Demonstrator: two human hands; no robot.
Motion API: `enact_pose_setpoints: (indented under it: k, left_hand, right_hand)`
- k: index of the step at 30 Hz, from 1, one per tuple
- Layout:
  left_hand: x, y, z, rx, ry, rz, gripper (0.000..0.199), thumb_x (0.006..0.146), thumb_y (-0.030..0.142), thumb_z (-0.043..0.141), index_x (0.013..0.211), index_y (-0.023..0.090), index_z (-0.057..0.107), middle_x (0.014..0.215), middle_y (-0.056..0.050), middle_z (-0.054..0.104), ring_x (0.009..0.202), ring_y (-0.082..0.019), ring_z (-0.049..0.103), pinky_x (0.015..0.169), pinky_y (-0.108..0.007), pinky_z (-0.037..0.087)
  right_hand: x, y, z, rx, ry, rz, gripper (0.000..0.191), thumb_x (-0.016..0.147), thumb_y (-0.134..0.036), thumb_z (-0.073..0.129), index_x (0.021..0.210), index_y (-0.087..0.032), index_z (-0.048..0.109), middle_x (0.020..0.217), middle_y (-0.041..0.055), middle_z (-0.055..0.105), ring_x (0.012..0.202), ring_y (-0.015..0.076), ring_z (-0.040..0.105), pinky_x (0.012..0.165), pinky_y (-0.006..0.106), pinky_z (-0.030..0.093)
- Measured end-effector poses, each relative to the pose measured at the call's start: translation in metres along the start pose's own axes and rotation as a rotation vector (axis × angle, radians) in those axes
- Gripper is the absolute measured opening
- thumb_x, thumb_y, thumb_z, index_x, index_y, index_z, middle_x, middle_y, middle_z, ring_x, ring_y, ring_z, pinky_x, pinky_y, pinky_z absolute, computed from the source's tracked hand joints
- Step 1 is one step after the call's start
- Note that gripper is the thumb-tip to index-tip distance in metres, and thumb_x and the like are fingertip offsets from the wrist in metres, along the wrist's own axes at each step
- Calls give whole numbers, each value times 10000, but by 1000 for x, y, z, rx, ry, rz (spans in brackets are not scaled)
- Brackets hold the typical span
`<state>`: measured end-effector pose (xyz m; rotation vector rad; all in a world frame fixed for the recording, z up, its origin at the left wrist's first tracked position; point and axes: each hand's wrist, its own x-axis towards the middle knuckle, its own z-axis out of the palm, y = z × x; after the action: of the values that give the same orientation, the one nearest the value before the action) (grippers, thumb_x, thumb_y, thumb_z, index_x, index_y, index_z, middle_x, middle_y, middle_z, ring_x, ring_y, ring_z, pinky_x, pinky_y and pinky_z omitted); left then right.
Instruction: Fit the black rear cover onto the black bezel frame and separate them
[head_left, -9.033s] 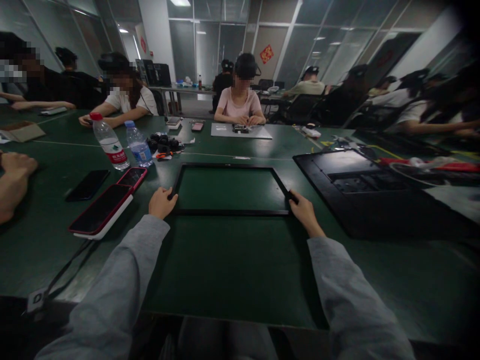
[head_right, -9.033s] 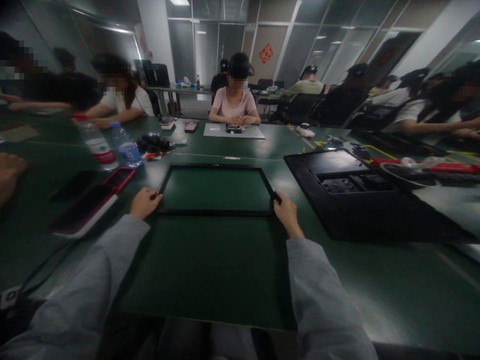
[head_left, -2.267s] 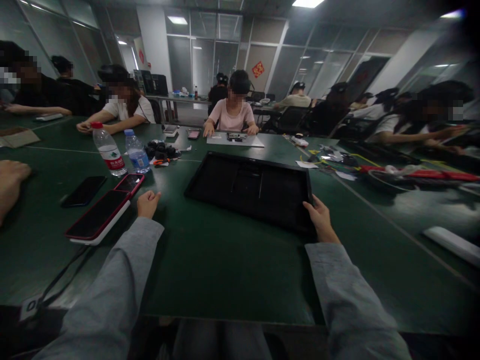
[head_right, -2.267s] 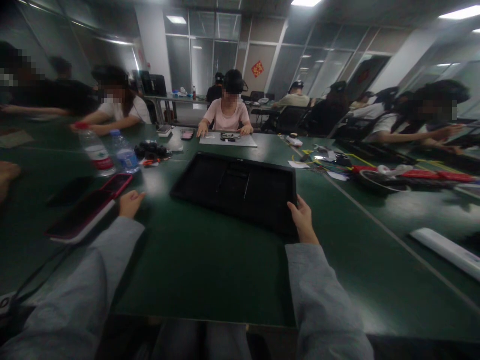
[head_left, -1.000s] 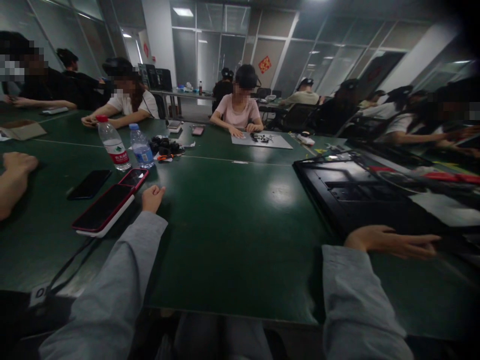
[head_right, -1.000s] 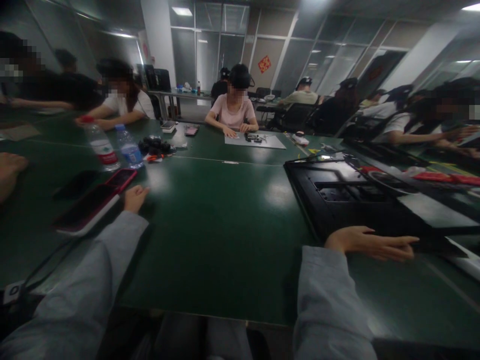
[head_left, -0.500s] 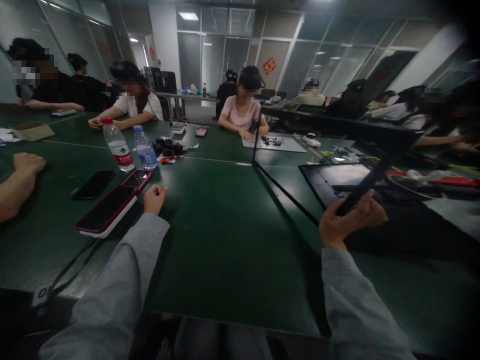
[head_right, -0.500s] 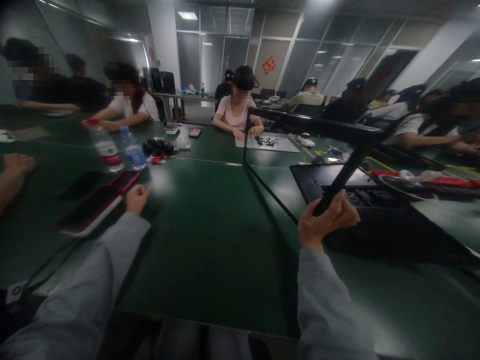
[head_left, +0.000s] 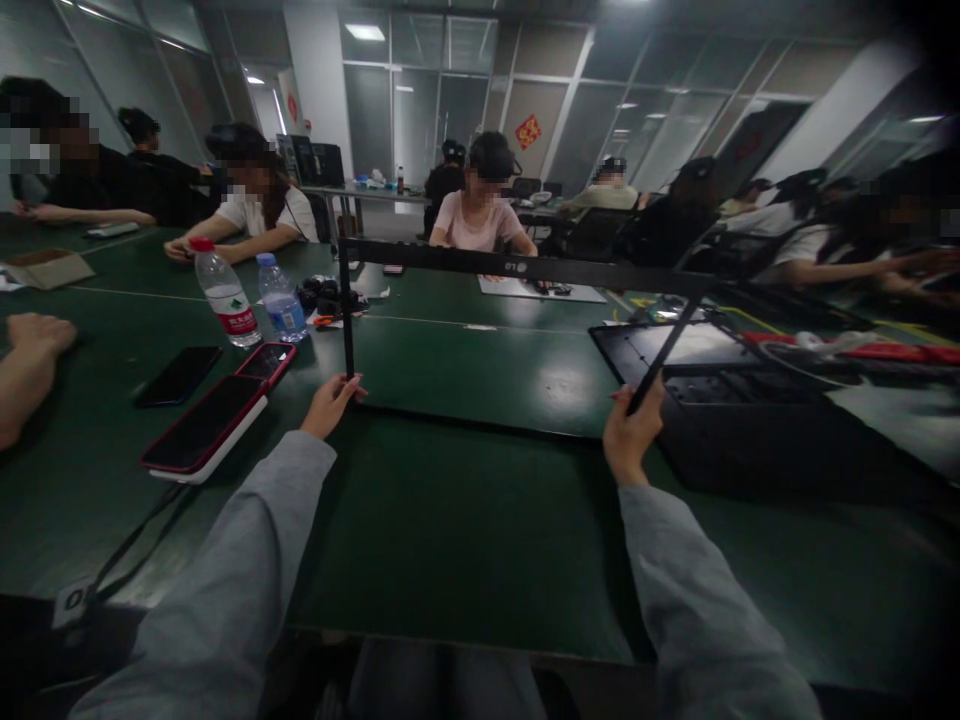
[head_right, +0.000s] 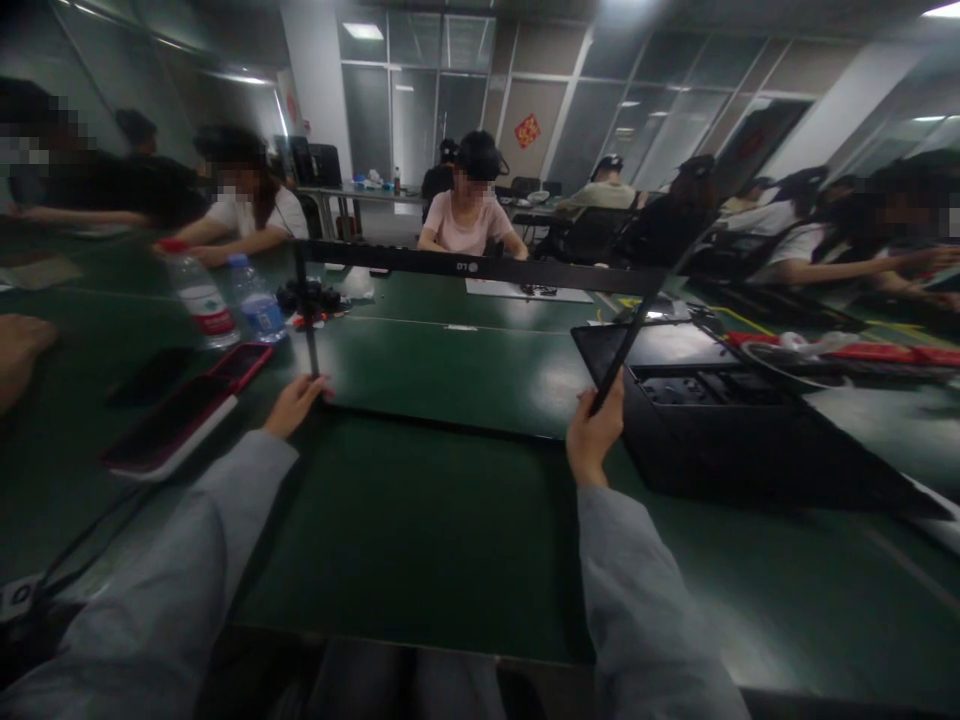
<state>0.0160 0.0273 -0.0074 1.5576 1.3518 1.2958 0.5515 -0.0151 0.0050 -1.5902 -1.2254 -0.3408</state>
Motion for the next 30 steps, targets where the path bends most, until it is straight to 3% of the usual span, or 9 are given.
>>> enact_pose_setpoints:
  k: [3, 6, 8, 12, 15, 18, 24, 30]
  left_hand:
    - [-4, 2, 2, 162, 32, 7, 518, 907, 608, 552, 1112, 146, 665, 891, -87, 724, 834, -223, 688, 873, -384, 540]
    - [-6, 3, 1, 358, 133, -59, 422, 937, 449, 522, 1200, 154, 671, 1069, -116, 745, 995, -244, 697, 922, -368, 523]
    - [-7, 5, -1, 460, 146, -122, 398, 943, 387, 507, 1213, 158, 688, 1156, -127, 746, 1096, -255, 687, 960, -358, 506]
    - [-9, 13, 0, 602, 172, -136, 404, 951, 388, 501, 1234, 190, 711, 1172, -113, 759, 1117, -258, 688, 946, -332, 494]
    - [-9, 15, 1, 710, 203, -109, 395, 949, 404, 490, 1185, 214, 744, 1154, -101, 764, 1062, -256, 695, 898, -321, 492]
    - [-6, 11, 3, 790, 179, -95, 396, 944, 409, 480, 1135, 215, 767, 1161, -100, 756, 1034, -255, 689, 861, -319, 485]
    - [-5, 11, 5, 886, 167, -96, 402, 946, 424, 471, 1076, 210, 786, 1091, -112, 739, 997, -256, 675, 801, -322, 474]
    - [-8, 19, 7, 927, 133, -130, 422, 959, 444, 445, 1100, 226, 778, 1077, -108, 714, 983, -256, 671, 806, -327, 486]
  right_hand:
    - [-4, 11, 10, 16, -154, 151, 742, 967, -575, 406, 1535, -98, 383, 1072, 180, 701, 935, 329, 684, 940, 515, 504]
    - [-6, 20, 18, 20, -365, 222, 714, 880, -565, 523, 1413, -90, 521, 845, 127, 701, 834, 330, 676, 901, 516, 517]
    - [-7, 24, 23, 20, -424, 255, 640, 806, -515, 590, 1296, -104, 603, 814, 115, 690, 811, 316, 667, 887, 508, 524]
    - [-6, 31, 30, 184, -407, 348, 611, 724, -457, 608, 1240, -129, 621, 884, 105, 699, 805, 276, 669, 813, 451, 555]
    - [-4, 39, 34, 268, -379, 266, 567, 737, -470, 587, 1202, -152, 655, 1029, 129, 713, 947, 289, 675, 896, 466, 543]
    - [-3, 50, 38, 214, -419, 157, 526, 778, -479, 564, 1177, -160, 692, 1128, 149, 707, 1029, 304, 659, 977, 499, 508]
    - [-2, 57, 38, 63, -431, 68, 549, 817, -462, 552, 1226, -133, 714, 1013, 148, 705, 967, 307, 647, 948, 506, 514]
    - [-3, 47, 35, 132, -416, 158, 552, 831, -464, 559, 1266, -154, 699, 1056, 132, 738, 956, 293, 684, 947, 476, 526]
